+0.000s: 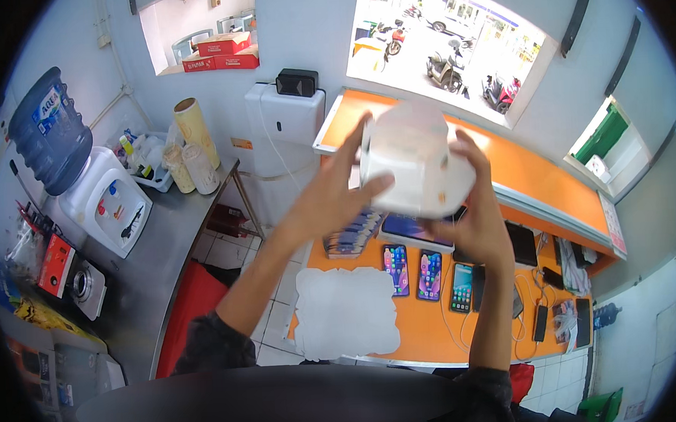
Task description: The person folds and assembles multiple small, colorful paper boxes at a counter, then places them into a larger white cardboard container. The person also briefly walks to a deep fryer and presses a button before returning to the counter to continue assembling boxes.
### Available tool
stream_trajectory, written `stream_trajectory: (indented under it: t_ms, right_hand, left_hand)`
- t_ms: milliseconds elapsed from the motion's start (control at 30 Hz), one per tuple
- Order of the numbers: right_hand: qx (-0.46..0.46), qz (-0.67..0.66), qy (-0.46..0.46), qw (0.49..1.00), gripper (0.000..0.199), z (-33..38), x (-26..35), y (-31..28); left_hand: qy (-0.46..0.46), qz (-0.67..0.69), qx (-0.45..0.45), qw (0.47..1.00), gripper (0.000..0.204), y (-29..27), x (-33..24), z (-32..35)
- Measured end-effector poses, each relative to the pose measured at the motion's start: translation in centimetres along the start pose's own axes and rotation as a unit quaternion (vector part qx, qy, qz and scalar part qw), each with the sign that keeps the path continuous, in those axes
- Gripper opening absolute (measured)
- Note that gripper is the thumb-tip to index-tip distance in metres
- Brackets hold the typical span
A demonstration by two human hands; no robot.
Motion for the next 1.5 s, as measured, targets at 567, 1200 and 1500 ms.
stream_trajectory:
  t_ms: [567,1200,1500]
  right_hand:
    - [0.123,0.083,0.19,0.971,0.058,-7.2,-9.4,1.0]
    - [0.209,0.221,0.132,0.943,0.028,-12.1,-5.1,1.8]
    - [0.437,0.333,0.313,0.775,0.071,-14.3,-10.2,7.6]
  left_hand:
    - [-0.138,0.025,0.163,0.977,0.08,1.8,10.8,-4.8]
    - [-0.087,0.078,0.119,0.986,0.099,4.6,15.6,-1.8]
    - [-0.117,0.088,0.147,0.978,0.101,3.8,15.7,-1.8]
Point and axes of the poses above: each hand's wrist, its own z-axis away from the middle knuckle, its own y-axis out of the palm, x = y × z, the point moved 1 cm from there along -z, towards the middle knuckle, and after that the axes turned 15 degrees about -z, right-handed, at the moved point
